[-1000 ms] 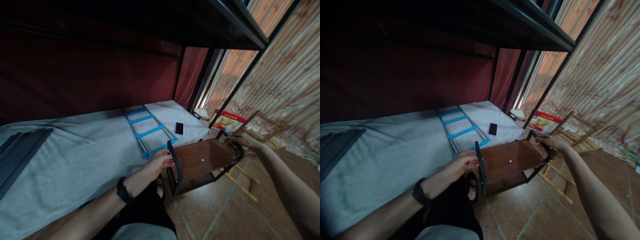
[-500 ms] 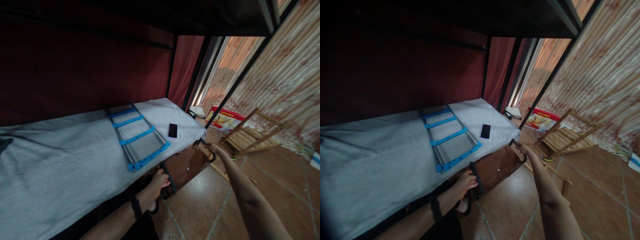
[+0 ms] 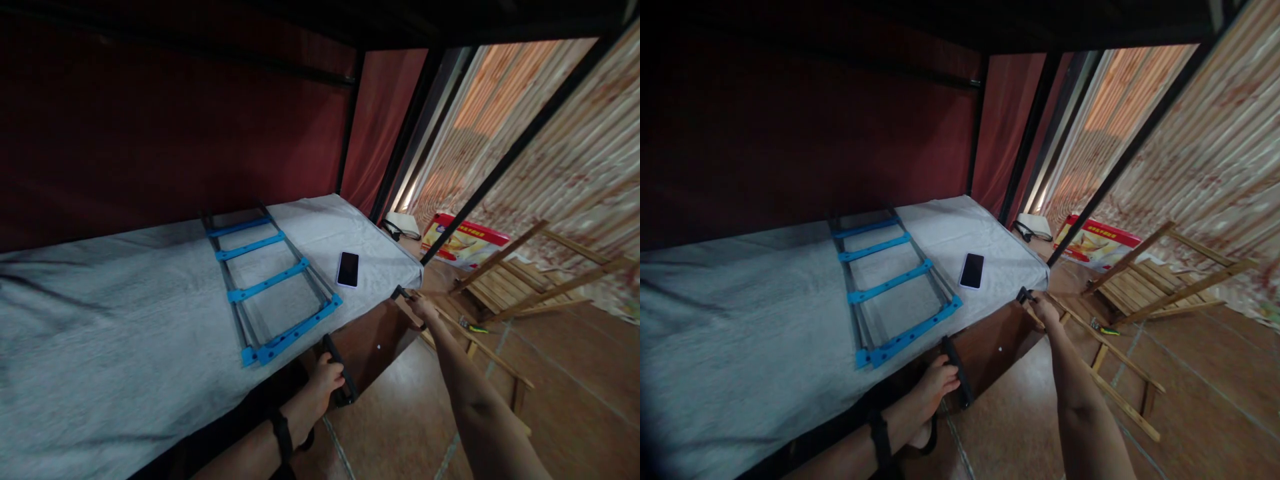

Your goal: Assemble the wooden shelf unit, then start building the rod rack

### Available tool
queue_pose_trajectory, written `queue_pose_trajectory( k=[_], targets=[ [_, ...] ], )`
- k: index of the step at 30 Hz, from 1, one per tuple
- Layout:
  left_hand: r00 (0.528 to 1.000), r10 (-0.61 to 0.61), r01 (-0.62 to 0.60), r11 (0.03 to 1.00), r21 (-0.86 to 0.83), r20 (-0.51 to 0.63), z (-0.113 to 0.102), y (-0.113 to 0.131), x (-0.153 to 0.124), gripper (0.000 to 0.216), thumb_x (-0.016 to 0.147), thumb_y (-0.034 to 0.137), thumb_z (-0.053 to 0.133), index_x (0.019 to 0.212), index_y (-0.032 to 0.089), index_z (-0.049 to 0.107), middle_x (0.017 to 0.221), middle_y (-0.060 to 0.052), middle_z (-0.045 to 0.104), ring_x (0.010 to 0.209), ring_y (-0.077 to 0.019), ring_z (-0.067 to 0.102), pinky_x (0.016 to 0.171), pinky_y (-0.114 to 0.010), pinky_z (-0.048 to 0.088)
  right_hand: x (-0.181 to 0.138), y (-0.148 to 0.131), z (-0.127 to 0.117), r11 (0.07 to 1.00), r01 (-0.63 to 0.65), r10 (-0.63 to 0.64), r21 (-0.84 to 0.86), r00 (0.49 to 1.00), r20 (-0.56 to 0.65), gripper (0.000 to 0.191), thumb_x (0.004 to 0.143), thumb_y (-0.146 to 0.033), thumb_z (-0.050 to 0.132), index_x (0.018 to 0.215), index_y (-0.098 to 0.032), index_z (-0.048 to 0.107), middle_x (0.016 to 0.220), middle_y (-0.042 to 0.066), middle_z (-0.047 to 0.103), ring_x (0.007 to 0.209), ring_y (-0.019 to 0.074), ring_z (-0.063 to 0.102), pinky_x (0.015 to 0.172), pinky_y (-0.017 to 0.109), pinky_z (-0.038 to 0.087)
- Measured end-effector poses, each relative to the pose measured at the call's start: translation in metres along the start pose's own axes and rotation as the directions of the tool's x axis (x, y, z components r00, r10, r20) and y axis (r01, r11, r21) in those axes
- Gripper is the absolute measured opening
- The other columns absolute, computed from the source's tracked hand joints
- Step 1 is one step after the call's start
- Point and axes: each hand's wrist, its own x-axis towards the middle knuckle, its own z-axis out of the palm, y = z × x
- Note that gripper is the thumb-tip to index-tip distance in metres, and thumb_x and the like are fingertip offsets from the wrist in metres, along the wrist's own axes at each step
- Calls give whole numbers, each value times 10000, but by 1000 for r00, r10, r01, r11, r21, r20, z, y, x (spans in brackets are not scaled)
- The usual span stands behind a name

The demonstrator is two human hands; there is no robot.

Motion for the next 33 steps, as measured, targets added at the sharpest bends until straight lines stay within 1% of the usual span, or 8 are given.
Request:
queue_pose_trajectory(
  k=[2,5,10,14,20,24,27,33],
  targets=[
    [999,-3,4,1000,20,-35,4,0,0,422,770,162,637,1186,191,571,1107,-117,673,1066,-260,660,958,-413,533,10,5,10,999,-39,39,-25,999,16,284,1001,-370,521,1181,-185,640,1186,103,664,1040,215,657,885,381,545],
    [993,35,-30,999,44,-117,7,-2,-3,439,759,155,627,1192,194,568,1124,-109,666,1051,-235,665,915,-352,544,19,14,22,996,-70,72,-54,997,24,306,1027,-349,417,1122,-192,662,1110,114,707,1053,231,674,860,320,515],
    [986,93,-81,992,94,-135,4,-7,-2,411,761,108,586,1165,187,576,1060,-93,674,916,-189,682,820,-289,559,21,25,40,990,-108,108,-93,994,2,386,1033,-386,336,1188,-176,620,1112,132,717,1075,244,676,851,310,493],
    [991,102,-89,985,145,-84,1,-1,7,371,768,65,563,1124,169,581,1008,-84,684,849,-164,676,777,-276,559,17,22,52,983,-135,132,-121,991,-36,371,1006,-359,398,1254,-138,563,1153,165,700,1114,264,659,898,337,472],
    [993,6,22,973,230,-120,2,8,16,290,776,48,588,1043,159,601,859,-41,672,696,-111,633,691,-232,530,12,13,61,975,-157,141,-159,984,-107,437,979,-318,446,1348,-86,479,1290,231,608,1256,319,566,993,397,420],
    [994,19,8,971,241,-109,-1,7,17,248,785,74,610,1018,158,616,833,-36,674,667,-107,628,684,-230,530,7,13,65,974,-154,133,-168,982,-131,556,972,-276,448,1490,-107,334,1340,226,572,1303,316,527,1032,410,391],
    [995,30,-8,976,219,-96,-4,7,18,227,778,87,633,996,150,621,829,-45,679,649,-116,632,679,-247,532,5,12,66,975,-145,122,-169,982,-141,609,972,-263,432,1535,-105,260,1380,230,541,1322,322,504,1040,420,385],
    [997,10,8,975,224,-82,-6,10,18,237,809,92,594,1038,152,605,796,-33,679,677,-129,653,701,-253,538,6,8,66,980,-135,117,-145,985,-127,595,964,-268,433,1522,-112,298,1372,219,547,1314,320,502,1043,427,383]
  ],
)
